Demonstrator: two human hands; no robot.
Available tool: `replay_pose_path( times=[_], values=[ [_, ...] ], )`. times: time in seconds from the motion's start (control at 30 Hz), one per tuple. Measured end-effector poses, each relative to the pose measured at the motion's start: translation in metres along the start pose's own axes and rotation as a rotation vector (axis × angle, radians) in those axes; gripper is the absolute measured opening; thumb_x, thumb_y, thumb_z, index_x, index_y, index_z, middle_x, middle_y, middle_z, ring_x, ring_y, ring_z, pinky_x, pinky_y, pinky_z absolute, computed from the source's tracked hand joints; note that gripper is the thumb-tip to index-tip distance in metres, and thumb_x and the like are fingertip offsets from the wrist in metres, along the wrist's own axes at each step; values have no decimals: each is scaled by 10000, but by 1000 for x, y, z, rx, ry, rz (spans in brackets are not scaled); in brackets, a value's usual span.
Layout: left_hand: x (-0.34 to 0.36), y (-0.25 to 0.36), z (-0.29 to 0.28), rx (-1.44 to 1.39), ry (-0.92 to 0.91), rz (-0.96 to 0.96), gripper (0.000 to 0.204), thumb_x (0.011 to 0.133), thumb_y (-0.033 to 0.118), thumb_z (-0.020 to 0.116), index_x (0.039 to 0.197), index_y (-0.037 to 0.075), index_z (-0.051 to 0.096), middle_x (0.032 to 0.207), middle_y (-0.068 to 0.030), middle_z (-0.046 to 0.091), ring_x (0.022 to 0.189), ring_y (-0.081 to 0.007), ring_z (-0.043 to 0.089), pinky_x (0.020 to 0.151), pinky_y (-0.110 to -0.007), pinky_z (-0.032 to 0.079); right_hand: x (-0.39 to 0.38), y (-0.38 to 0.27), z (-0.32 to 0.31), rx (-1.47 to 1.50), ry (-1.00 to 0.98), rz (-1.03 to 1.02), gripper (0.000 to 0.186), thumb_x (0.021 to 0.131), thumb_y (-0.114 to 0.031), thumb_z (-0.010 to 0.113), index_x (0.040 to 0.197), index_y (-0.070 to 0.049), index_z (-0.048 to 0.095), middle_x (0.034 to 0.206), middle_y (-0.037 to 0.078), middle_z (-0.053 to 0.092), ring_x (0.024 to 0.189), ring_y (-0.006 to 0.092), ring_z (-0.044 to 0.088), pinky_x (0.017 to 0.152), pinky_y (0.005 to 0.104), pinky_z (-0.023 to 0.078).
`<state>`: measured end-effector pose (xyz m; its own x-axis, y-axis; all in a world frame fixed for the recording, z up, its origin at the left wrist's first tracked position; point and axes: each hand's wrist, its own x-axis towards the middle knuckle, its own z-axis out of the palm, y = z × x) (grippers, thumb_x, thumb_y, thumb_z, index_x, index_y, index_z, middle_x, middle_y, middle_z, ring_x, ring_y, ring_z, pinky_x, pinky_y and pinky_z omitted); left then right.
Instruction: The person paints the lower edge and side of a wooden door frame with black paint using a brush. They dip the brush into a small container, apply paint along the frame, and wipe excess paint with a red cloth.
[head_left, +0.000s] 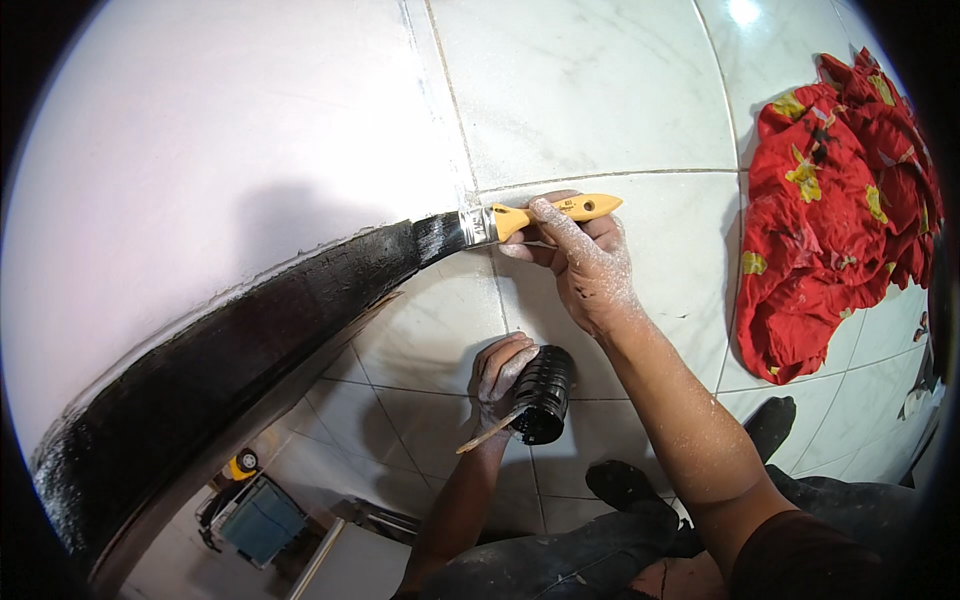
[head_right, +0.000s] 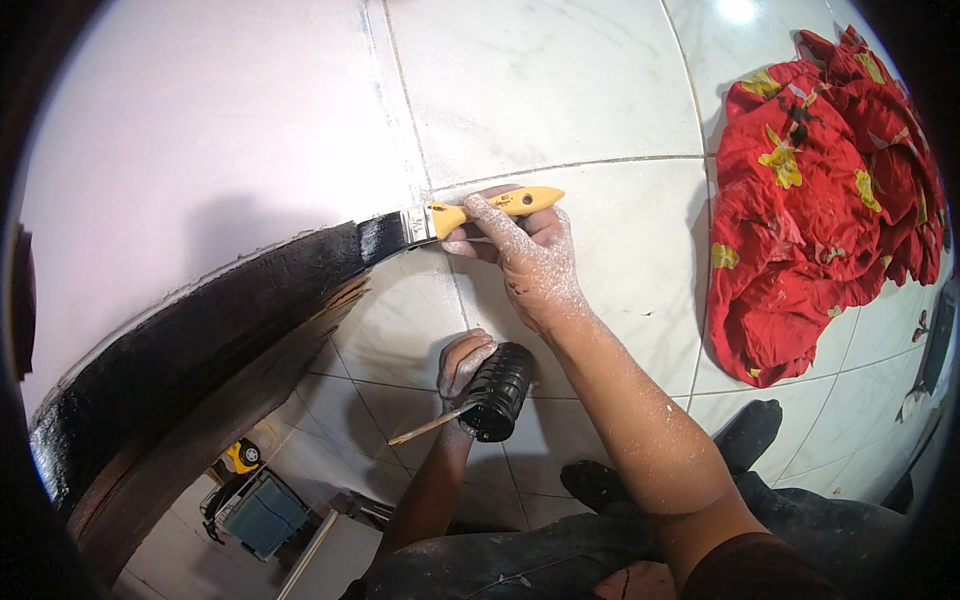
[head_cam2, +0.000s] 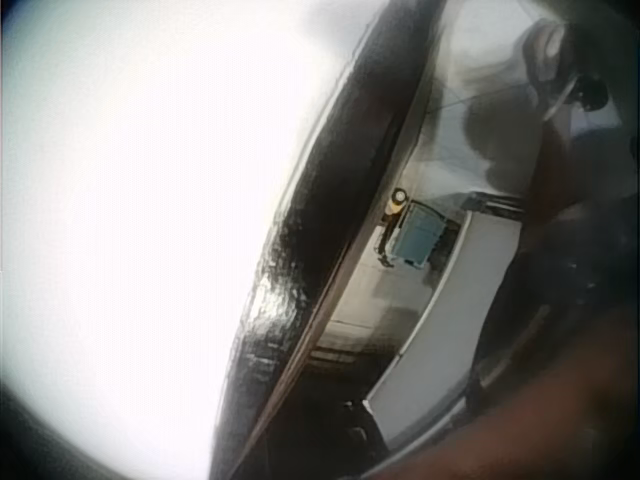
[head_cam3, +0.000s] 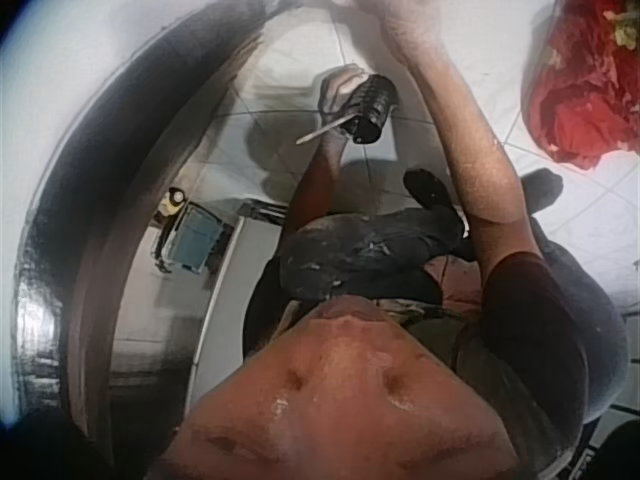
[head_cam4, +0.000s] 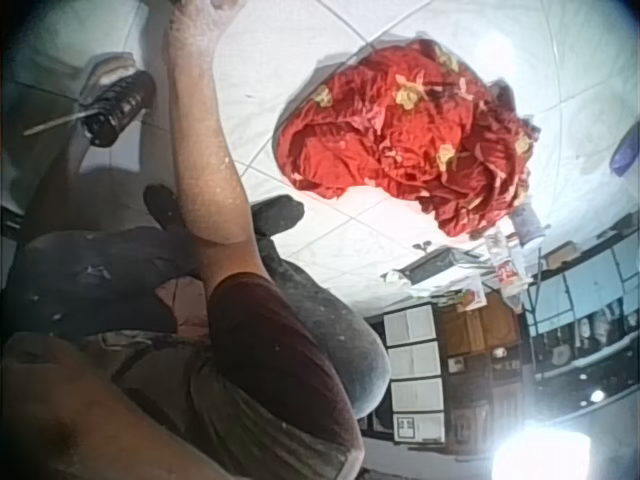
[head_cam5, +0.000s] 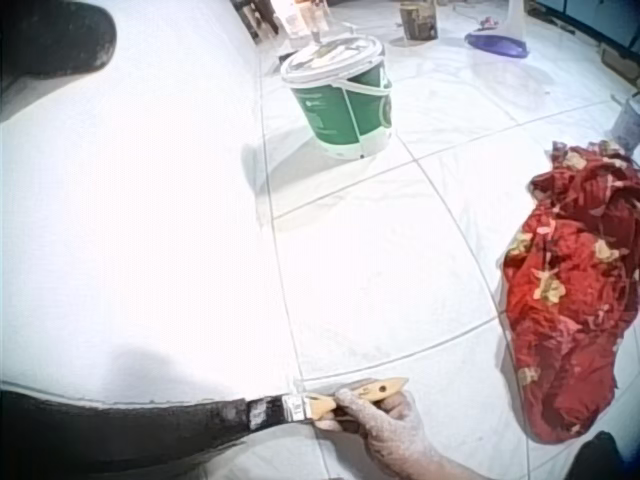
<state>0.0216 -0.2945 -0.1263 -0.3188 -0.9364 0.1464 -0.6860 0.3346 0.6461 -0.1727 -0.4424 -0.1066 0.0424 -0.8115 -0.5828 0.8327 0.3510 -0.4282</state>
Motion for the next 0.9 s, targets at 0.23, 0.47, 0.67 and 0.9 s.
replay_pose_path(
  times=[0.23,0.47,0.67,0.9],
  values=[
    [3,4,-3,-12,2,-11,498,771,222,893,1222,105,720,1211,-78,722,1141,-308,724,1026,-434,576,2,0,-1,-46,29,-3,216,1060,-165,723,1194,1,683,1094,158,770,968,224,777,829,349,678],
    [-3,-3,-1,-17,-10,-7,434,821,241,827,1218,94,732,1214,-83,727,1145,-311,725,1032,-439,571,2,-2,-5,-103,46,-4,218,1054,-174,736,1195,-14,691,1104,143,776,943,207,774,839,366,655],
    [-3,-4,2,-40,19,-6,407,831,232,806,1207,91,742,1207,-81,735,1145,-309,726,1023,-437,574,3,-3,-5,-143,72,-30,241,1048,-201,751,1174,-6,690,1076,137,769,923,206,765,859,389,650],
    [-1,-2,3,-14,24,2,422,815,235,829,1202,95,733,1204,-80,733,1130,-305,731,1019,-438,582,4,-6,-4,-259,134,-46,285,1037,-223,772,1158,24,697,1053,143,768,922,198,767,860,368,650]
  ],
)
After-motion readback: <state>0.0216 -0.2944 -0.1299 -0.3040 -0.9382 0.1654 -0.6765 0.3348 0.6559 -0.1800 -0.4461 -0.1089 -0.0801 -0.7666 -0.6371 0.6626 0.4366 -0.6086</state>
